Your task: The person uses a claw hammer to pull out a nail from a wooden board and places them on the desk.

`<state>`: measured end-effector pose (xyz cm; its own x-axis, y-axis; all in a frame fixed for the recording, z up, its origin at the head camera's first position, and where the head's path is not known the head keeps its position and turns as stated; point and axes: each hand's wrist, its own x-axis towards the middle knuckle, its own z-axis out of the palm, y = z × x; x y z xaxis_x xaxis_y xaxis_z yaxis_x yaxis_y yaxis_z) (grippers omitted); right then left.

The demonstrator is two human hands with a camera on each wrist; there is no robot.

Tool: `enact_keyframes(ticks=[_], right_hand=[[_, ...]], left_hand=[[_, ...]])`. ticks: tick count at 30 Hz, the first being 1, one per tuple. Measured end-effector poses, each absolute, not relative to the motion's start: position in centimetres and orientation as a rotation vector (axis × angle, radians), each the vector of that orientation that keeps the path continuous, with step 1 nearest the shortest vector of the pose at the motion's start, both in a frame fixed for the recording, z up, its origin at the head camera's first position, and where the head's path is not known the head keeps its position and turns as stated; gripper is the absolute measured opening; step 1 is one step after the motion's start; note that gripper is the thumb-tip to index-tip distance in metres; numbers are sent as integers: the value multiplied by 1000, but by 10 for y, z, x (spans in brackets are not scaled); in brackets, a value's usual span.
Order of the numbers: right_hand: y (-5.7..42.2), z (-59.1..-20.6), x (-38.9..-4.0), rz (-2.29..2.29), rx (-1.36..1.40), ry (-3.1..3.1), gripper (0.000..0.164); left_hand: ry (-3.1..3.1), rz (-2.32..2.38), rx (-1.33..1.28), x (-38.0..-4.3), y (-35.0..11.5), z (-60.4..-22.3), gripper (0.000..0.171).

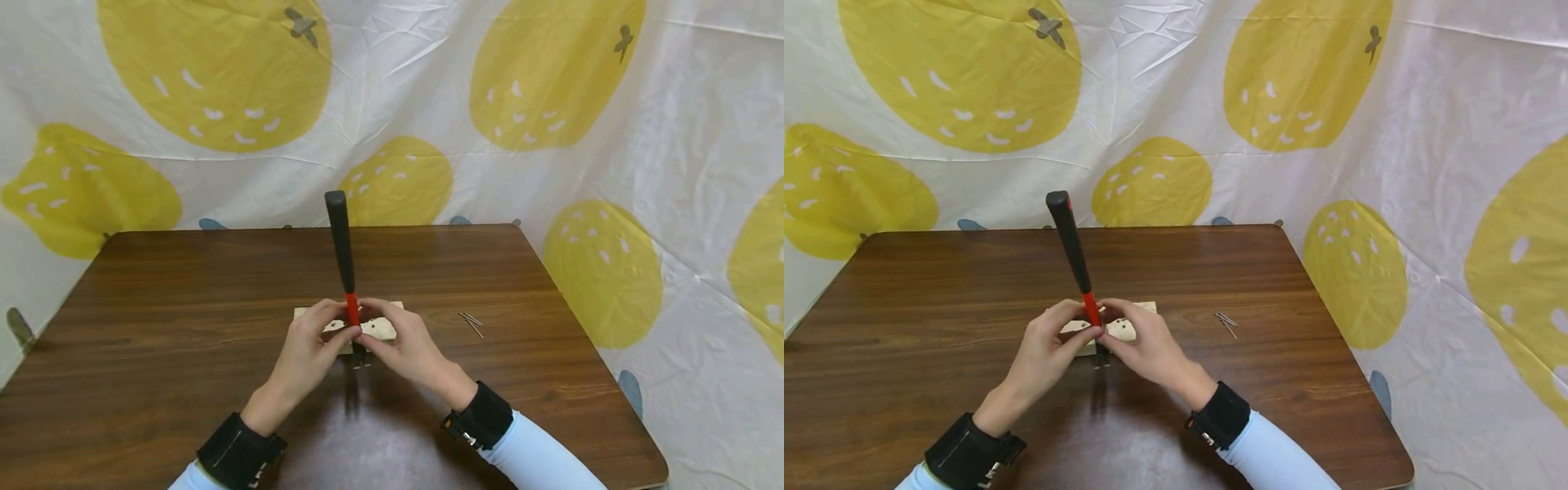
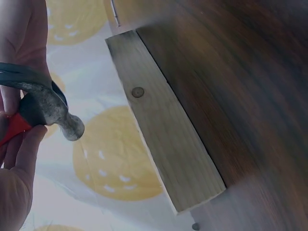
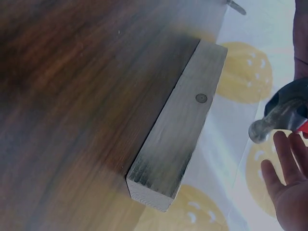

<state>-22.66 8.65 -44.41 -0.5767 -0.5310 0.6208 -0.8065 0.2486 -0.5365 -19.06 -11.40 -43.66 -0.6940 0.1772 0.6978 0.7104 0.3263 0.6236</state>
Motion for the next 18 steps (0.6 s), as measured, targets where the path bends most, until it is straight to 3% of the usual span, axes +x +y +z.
enact_keyframes(ticks=[7, 18], right_hand=[[85, -443, -223, 1297, 1231, -2153, 58], [83, -446, -220, 1378, 1257, -2053, 52]], left_hand=[[-2063, -1421, -775, -188, -111, -436, 35], [-2064, -1487, -721, -189, -108, -435, 28]])
